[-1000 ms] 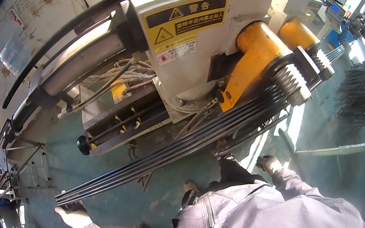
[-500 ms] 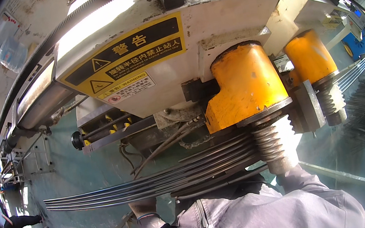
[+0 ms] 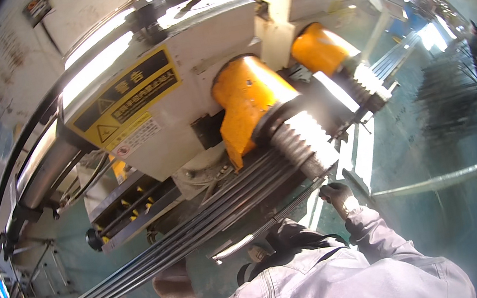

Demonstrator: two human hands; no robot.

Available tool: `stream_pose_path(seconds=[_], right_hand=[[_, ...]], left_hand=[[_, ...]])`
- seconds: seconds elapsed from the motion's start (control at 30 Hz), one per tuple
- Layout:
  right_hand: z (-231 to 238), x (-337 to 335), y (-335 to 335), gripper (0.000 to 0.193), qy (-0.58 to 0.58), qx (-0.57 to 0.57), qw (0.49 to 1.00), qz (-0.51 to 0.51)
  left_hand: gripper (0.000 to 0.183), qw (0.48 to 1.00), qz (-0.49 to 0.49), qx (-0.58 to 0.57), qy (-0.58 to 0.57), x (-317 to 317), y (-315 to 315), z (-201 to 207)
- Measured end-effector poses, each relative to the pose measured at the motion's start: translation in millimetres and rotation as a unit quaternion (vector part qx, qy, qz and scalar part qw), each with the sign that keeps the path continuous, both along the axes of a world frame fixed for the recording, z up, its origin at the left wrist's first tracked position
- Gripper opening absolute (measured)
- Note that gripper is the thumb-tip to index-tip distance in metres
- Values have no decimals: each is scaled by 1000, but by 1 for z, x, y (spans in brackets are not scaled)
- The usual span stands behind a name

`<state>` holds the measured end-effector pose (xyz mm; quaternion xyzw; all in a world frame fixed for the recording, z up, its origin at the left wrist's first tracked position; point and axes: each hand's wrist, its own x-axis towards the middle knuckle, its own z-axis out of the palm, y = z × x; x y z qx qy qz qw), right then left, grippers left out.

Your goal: The person repeatedly picks up bundles of long metal rods from a floor stack and feeds them into a rolling machine. The rods are guided through the rollers and then placed onto a growing output pile. The cycle of picking, feeding, and stacking continues throughout the clip.

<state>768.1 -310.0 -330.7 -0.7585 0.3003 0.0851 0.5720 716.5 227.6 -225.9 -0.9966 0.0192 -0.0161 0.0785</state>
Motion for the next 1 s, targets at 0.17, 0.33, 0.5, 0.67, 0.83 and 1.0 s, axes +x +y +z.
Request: stream_pose_path(seconds=[0.17,0.33,0.5,0.67,0.83,1.0], right_hand=[[105,8,10,42,-174,35,981,-79],[160,45,23,41,-302,-10,939,-165],[148,82,12,38,-287,-249,921,-90],[110,133,-4,28,-305,-257,915,68],[86,164,-2,32,-429,342,818,-174],[95,160,-8,24,-367,90,925,-41]], left_hand=[[44,908,19,-411,-76,13,20,7],[52,255,193,-927,-195,10,30,23],[37,497,331,-657,-462,16,17,44],[34,519,301,-608,-519,24,12,57],[36,359,249,-834,-336,12,1,124],[22,627,50,-590,-507,28,-16,219]])
